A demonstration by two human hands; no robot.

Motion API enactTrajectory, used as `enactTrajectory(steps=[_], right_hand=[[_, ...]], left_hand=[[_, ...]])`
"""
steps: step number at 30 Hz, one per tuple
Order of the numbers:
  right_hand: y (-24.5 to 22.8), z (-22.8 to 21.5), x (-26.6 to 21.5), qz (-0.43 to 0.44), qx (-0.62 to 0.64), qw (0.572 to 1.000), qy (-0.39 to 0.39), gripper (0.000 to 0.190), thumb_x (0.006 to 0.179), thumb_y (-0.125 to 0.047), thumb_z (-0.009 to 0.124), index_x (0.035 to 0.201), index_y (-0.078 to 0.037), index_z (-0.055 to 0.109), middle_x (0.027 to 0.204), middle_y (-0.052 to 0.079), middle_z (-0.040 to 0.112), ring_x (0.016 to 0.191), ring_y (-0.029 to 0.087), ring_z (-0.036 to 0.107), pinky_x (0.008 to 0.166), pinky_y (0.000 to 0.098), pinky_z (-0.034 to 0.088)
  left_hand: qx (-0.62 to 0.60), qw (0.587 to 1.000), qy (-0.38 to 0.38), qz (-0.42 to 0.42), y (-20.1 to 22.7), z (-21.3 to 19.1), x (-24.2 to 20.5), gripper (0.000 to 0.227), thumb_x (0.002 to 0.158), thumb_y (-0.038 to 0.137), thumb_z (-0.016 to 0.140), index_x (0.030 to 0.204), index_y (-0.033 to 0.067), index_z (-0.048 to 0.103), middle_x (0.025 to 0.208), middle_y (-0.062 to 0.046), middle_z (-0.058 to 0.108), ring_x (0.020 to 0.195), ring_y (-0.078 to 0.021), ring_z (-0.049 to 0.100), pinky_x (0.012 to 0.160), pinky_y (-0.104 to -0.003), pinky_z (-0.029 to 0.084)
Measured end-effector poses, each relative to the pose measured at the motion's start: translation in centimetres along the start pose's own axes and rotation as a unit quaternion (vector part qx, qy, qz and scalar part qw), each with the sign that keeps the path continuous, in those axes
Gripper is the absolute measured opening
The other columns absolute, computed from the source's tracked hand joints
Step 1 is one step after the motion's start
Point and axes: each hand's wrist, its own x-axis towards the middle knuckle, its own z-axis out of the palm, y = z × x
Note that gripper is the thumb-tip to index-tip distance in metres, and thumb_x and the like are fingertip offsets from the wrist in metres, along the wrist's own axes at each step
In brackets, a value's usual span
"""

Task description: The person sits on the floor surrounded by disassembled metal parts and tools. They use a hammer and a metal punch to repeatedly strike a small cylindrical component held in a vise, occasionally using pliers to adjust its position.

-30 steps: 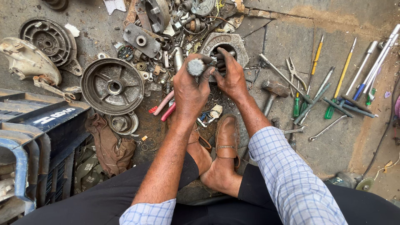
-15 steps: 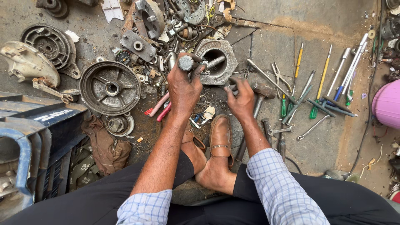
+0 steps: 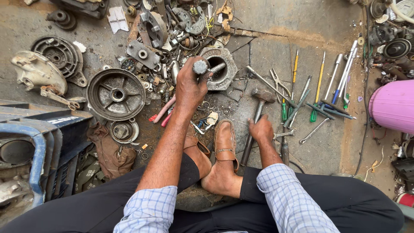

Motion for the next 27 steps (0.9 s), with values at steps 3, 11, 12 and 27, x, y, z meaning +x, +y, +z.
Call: enactTrajectory(steps=[3,11,12,27], right_hand=[[0.4,1.0,0.2,0.011,0.027,0.999,-0.036,0.067,0.095,-0.041,0.071,0.14,0.001,0.044,0.103,0.02,0.072,0.088,0.033,0.073,0.087,0.0505,0.058],[-0.7,-3.8,1.2,0.082,0.452,0.875,-0.149,0.034,0.092,-0.012,0.07,0.117,0.009,0.06,0.081,0.015,0.067,0.057,0.019,0.062,0.05,0.0324,0.053],[-1.1,-5.0,0.9,0.074,0.473,0.864,-0.158,0.034,0.091,-0.01,0.071,0.116,0.011,0.061,0.08,0.015,0.068,0.057,0.018,0.062,0.051,0.0299,0.053],[-8.2,-21.2,-20.4,-0.342,0.385,0.855,-0.055,0.064,0.092,-0.018,0.072,0.144,0.007,0.045,0.088,0.004,0.062,0.071,0.01,0.062,0.058,0.0255,0.054]], left_hand=[[-0.019,0.999,-0.027,-0.007,-0.3,0.2,0.2,0.029,0.091,0.005,0.076,0.117,0.0032,0.065,0.102,-0.009,0.066,0.096,-0.0217,0.073,0.081,-0.038,0.063],[0.03,0.997,-0.062,-0.021,-0.3,0.7,0.8,0.036,0.091,0.008,0.077,0.126,0.0069,0.066,0.103,-0.007,0.065,0.093,-0.0222,0.069,0.084,-0.041,0.06],[0.035,0.998,-0.061,-0.004,0.0,0.5,0.8,0.037,0.09,0.007,0.078,0.126,0.0073,0.067,0.102,-0.008,0.065,0.095,-0.0235,0.069,0.084,-0.043,0.058],[-0.02,0.994,-0.088,-0.058,-3.0,1.0,-0.4,0.028,0.096,0.007,0.076,0.122,0.011,0.068,0.109,-0.01,0.073,0.101,-0.0242,0.075,0.087,-0.04,0.06]])
